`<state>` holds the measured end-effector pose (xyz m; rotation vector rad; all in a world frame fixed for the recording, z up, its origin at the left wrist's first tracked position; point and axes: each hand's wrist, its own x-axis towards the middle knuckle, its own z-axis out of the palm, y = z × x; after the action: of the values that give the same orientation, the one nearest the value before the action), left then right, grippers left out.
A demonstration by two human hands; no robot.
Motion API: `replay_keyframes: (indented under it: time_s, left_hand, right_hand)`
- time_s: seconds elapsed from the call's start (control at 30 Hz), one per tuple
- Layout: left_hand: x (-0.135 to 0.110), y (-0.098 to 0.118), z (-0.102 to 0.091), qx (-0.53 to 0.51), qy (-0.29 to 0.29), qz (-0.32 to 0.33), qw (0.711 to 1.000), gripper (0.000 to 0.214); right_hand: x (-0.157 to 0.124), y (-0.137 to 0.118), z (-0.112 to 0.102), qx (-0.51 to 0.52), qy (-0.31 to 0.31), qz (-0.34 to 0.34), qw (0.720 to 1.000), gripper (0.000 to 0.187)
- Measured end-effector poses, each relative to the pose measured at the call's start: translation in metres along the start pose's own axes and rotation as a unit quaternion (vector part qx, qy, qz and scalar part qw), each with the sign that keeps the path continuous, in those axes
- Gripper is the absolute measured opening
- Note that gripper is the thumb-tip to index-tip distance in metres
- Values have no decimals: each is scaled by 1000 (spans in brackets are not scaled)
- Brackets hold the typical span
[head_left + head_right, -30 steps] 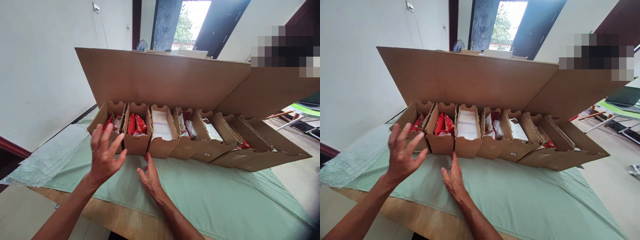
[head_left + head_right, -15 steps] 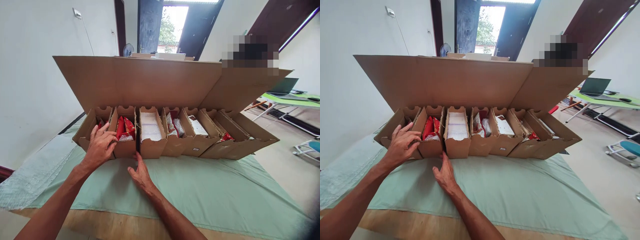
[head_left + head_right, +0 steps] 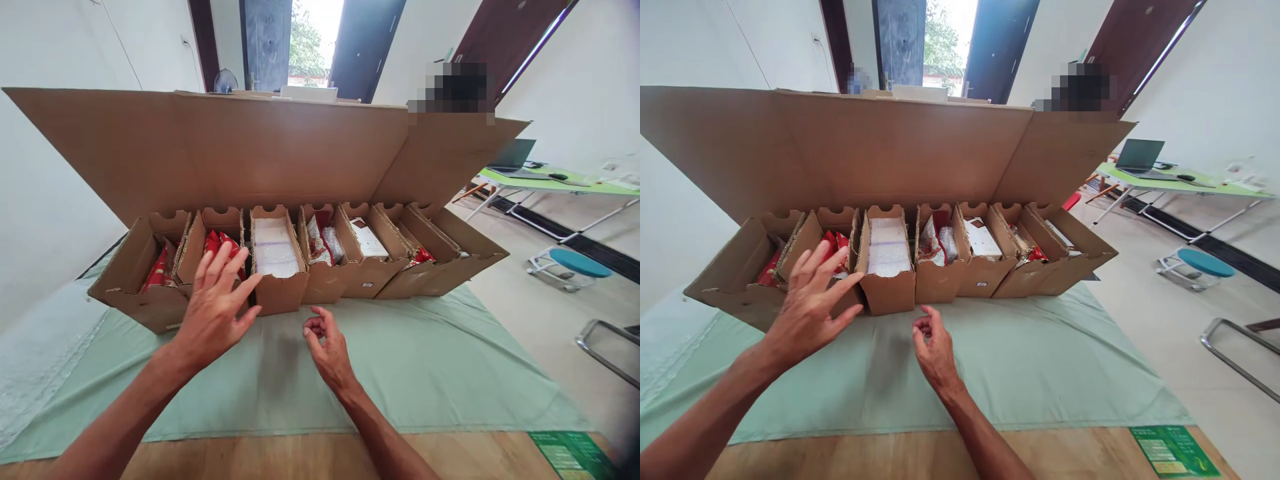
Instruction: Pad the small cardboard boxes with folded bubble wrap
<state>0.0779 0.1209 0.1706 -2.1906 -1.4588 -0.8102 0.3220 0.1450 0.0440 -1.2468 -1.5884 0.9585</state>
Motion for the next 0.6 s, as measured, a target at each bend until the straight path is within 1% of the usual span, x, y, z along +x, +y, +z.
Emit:
replay_keyframes:
  time_s: [0.07, 0.13, 0.23, 0.33, 0.37, 0.43, 0.47, 0.5, 0.53, 0.6]
  left_hand:
    - [15, 5, 12, 0, -1, 3, 1000, 27]
    - [24, 5, 21, 1, 11, 0, 1000, 11]
    - [24, 0, 25, -12, 23, -1, 1000, 16]
    - [17, -1, 25, -31, 37, -16, 999, 13]
    - [15, 0, 26, -35, 43, -22, 998, 13]
    - [13, 5, 26, -37, 47, -29, 998, 12]
    - [14, 9, 25, -34, 47, -31, 998, 11]
    - [16, 15, 24, -28, 44, -32, 998, 9]
    - [19, 21, 23, -21, 39, -32, 999, 16]
    - [29, 35, 22, -9, 20, -24, 999, 43]
  right_hand:
    - [12, 4, -3, -20, -7, 13, 1000, 52]
    - [25, 6, 5, -39, -38, 15, 998, 56]
    - [36, 5, 21, -56, -66, 0, 996, 57]
    - [38, 2, 26, -62, -79, -12, 995, 62]
    - [37, 1, 23, -64, -84, -18, 994, 64]
    - [34, 1, 10, -63, -99, -30, 993, 66]
    - [32, 1, 1, -59, -104, -33, 992, 64]
    - [29, 3, -10, -53, -104, -33, 993, 57]
    - [25, 5, -22, -45, -95, -29, 994, 49]
    - [20, 10, -47, -29, -47, -15, 998, 33]
